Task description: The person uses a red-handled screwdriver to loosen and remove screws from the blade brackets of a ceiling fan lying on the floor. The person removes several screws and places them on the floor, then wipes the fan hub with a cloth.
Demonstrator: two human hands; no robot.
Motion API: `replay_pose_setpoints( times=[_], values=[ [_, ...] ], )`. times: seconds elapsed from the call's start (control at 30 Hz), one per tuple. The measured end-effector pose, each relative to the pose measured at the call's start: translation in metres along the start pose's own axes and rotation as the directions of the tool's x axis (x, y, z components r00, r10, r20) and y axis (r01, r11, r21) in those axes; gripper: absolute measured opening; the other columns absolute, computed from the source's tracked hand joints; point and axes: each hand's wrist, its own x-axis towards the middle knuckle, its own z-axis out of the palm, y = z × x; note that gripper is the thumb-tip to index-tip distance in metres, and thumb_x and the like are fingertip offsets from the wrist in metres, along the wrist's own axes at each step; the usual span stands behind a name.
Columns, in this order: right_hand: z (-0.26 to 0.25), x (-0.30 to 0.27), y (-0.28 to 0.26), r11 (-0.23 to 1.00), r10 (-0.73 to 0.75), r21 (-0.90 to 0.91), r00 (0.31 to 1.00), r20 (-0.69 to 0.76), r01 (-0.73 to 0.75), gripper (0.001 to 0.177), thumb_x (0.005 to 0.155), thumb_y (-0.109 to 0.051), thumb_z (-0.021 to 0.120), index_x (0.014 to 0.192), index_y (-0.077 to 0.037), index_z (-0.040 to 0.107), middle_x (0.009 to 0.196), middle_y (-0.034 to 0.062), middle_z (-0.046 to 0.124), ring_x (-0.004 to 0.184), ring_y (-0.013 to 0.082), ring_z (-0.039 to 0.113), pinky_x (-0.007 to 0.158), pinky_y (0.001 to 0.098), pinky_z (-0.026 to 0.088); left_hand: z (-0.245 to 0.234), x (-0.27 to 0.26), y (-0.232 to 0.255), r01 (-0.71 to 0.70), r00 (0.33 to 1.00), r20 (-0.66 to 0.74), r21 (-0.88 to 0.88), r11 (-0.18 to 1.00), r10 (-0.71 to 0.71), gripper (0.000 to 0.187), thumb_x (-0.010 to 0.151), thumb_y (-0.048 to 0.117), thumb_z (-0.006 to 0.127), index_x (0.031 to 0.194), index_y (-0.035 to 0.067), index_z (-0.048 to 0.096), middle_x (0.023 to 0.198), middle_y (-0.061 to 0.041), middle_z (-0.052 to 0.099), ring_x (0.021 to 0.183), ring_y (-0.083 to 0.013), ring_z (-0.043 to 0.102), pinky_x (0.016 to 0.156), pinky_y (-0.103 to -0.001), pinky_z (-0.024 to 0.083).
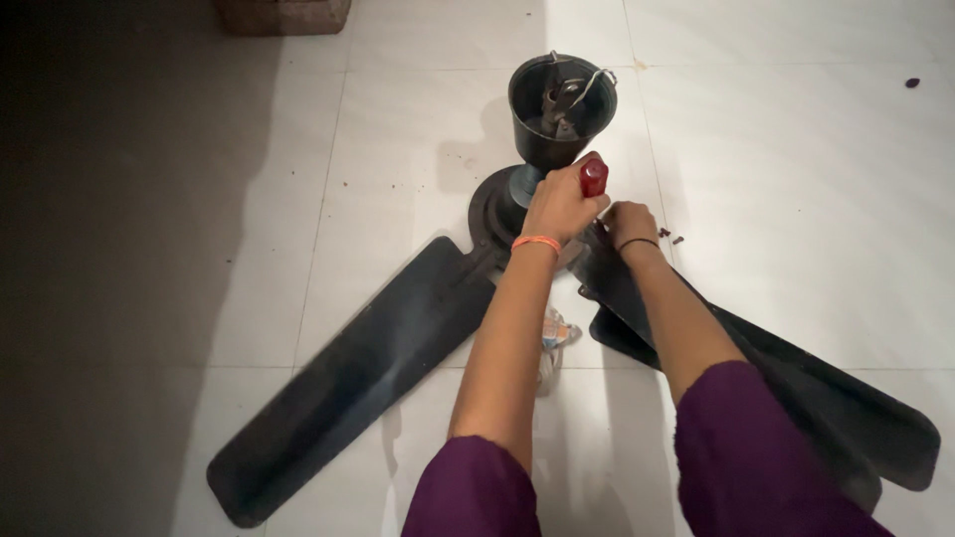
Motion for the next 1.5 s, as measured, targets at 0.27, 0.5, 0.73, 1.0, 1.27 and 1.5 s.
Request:
replay_pose_setpoints(
  times=[0.27, 0.5, 0.73, 1.0, 1.27, 1.5],
  values=[
    [-0.04, -0.013, 0.044, 0.951, 0.273, 0.154, 0.962, -0.01, -0.268, 0.019, 0.093, -0.023, 0.068, 0.104, -0.014, 0.082, 0.098, 0.0166, 0.077, 0.097, 0.0358, 0.073, 0.091, 0.046, 0.056, 0.014, 0.012, 0.0, -0.042, 0.999, -0.032, 0.021, 0.999, 0.043, 0.056, 0.072, 0.026, 0.074, 0.127, 0.019, 0.067, 0.102, -0.021, 0.074, 0.099, -0.0417, 0.068, 0.087, -0.048, 0.054],
    [-0.046, -0.013, 0.091, 0.92, 0.39, -0.05, 0.921, 0.025, -0.388, 0.026, 0.101, -0.03, 0.064, 0.104, -0.013, 0.082, 0.107, 0.0172, 0.079, 0.103, 0.0373, 0.073, 0.091, 0.0469, 0.057, 0.008, 0.011, 0.001, -0.016, 1.0, 0.026, 0.075, 0.997, 0.014, 0.053, 0.071, 0.028, 0.074, 0.123, 0.022, 0.068, 0.105, -0.015, 0.075, 0.099, -0.0389, 0.069, 0.085, -0.047, 0.055],
    [-0.011, -0.026, 0.109, 0.903, 0.421, 0.11, 0.906, -0.043, -0.415, 0.018, 0.092, -0.023, 0.07, 0.106, -0.023, 0.08, 0.115, 0.0129, 0.074, 0.107, 0.0355, 0.069, 0.093, 0.0455, 0.054, 0.004, 0.009, 0.009, -0.04, 0.999, 0.026, 0.068, 0.997, 0.038, 0.042, 0.071, 0.028, 0.073, 0.113, 0.025, 0.068, 0.101, -0.012, 0.076, 0.095, -0.0376, 0.07, 0.084, -0.048, 0.055],
    [-0.013, -0.031, 0.095, 0.989, 0.143, 0.066, 0.967, -0.209, -0.132, 0.022, 0.1, -0.022, 0.063, 0.115, -0.015, 0.077, 0.121, 0.0173, 0.067, 0.108, 0.0373, 0.066, 0.093, 0.048, 0.053, 0.0, -0.004, -0.002, 0.063, 0.998, 0.002, -0.034, 0.997, -0.063, 0.028, 0.074, 0.027, 0.073, 0.101, 0.021, 0.068, 0.094, -0.012, 0.075, 0.093, -0.0372, 0.07, 0.081, -0.046, 0.055],
    [-0.04, -0.068, 0.018, 0.93, -0.363, 0.132, 0.915, 0.176, 0.344, 0.1, 0.074, -0.066, 0.075, 0.15, -0.01, 0.042, 0.145, 0.0226, 0.052, 0.134, 0.0386, 0.052, 0.112, 0.0461, 0.042, -0.021, -0.024, -0.008, 0.084, 0.996, -0.025, -0.094, 0.992, -0.087, 0.026, 0.071, 0.026, 0.071, 0.096, 0.019, 0.07, 0.096, -0.006, 0.078, 0.096, -0.0312, 0.074, 0.083, -0.042, 0.056],
    [-0.039, -0.108, 0.036, 0.904, -0.348, -0.148, 0.891, 0.291, 0.402, 0.1, 0.077, -0.064, 0.071, 0.16, -0.026, 0.028, 0.166, 0.0121, 0.022, 0.151, 0.0381, 0.027, 0.119, 0.0523, 0.035, -0.064, -0.04, 0.005, 0.231, 0.971, 0.013, 0.221, 0.947, -0.24, 0.038, 0.067, 0.028, 0.075, 0.101, 0.011, 0.072, 0.1, -0.017, 0.075, 0.099, -0.038, 0.07, 0.088, -0.046, 0.054]
  ],
)
